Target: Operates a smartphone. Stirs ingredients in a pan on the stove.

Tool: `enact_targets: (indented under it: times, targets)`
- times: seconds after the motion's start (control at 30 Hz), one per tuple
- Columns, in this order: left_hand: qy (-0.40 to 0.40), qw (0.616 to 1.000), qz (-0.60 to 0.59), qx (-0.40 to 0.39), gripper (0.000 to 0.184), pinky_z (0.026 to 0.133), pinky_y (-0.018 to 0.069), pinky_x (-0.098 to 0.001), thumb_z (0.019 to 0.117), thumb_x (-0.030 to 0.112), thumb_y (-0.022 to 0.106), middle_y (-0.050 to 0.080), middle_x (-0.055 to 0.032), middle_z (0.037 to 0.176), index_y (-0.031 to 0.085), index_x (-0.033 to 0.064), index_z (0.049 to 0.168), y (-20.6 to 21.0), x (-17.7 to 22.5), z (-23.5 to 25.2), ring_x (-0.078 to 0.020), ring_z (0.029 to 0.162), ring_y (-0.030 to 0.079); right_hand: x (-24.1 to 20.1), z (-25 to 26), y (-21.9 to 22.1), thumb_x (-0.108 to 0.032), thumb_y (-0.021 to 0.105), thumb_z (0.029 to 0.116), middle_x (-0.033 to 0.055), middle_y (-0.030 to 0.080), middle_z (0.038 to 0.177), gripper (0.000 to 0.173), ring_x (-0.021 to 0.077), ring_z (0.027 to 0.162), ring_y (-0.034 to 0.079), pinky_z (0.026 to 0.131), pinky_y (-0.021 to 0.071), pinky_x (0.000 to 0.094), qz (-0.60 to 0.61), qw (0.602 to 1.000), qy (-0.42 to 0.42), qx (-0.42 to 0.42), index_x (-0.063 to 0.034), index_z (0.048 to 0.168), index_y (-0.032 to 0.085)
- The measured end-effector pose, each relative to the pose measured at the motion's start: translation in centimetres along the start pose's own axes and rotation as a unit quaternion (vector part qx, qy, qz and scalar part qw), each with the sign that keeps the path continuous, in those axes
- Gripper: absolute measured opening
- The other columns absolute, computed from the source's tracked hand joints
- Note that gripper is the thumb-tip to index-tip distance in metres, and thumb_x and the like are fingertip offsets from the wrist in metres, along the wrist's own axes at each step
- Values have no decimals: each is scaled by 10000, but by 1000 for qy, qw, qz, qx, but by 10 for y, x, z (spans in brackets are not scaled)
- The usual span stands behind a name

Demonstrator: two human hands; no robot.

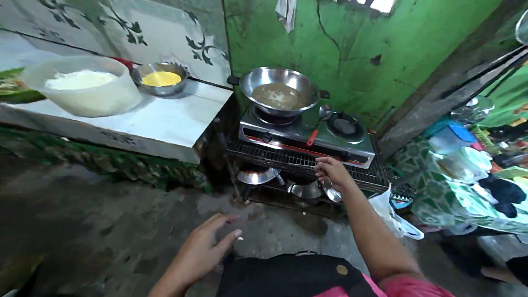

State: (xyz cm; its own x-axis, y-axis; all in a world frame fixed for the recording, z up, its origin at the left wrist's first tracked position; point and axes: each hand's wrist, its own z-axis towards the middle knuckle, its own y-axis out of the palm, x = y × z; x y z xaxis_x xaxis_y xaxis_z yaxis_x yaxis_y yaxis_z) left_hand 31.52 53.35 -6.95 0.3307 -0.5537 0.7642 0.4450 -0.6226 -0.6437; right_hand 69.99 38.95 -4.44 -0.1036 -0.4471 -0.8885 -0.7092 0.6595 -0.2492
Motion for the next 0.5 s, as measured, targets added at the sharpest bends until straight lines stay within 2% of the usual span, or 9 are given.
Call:
enact_targets:
  times: [0.1,0.2,0.27,0.3,0.4,0.47,0.5]
  targets:
    - [12,998,-6,53,435,971,567,-414,973,414,599,709,-83,1207,700,87,1243,-34,-40,45,-188,1118,681,1,74,19,-195,597,1054,199,643,1260,469,270,990,670,846,565,434,-41,996,10,84,-57,1483,469]
    - [13,998,18,64,456,956,566,-438,974,419,583,697,-112,1225,693,77,1255,-79,-80,102,-216,1109,680,-2,147,32,-283,666,1005,269,626,1300,641,396,1093,662,908,544,562,-114,975,40,187,-71,1542,387]
    - [17,998,25,54,449,930,572,-442,968,402,594,693,-125,1223,691,71,1256,-108,-102,143,-222,1078,684,-10,180,40,-379,659,1001,289,604,1346,723,442,1209,624,1007,501,617,-148,957,83,235,-65,1565,333]
    - [23,998,25,47,443,924,578,-424,967,396,600,695,-120,1217,692,72,1254,-121,-112,162,-209,1066,687,-12,194,43,-389,660,995,300,597,1351,742,452,1226,616,1025,491,628,-157,949,99,253,-50,1562,323]
    - [32,999,24,8,432,932,573,-428,965,376,607,687,-127,1233,692,67,1254,-157,-134,216,-221,1076,683,-11,226,49,-239,673,989,292,620,1297,721,401,1090,686,939,560,553,-137,946,138,261,-42,1564,285]
    - [26,998,43,-23,434,932,570,-450,963,400,585,688,-111,1239,690,95,1253,-178,-148,250,-225,1087,684,-11,234,52,-129,637,985,256,632,1212,627,312,890,684,779,581,455,-35,947,147,282,-47,1537,349]
    - [30,998,48,-34,438,933,568,-465,965,413,581,689,-111,1234,691,99,1250,-186,-155,267,-234,1086,685,-13,233,52,-106,602,1001,214,633,1139,546,248,782,639,689,555,389,33,943,148,297,-53,1508,404]
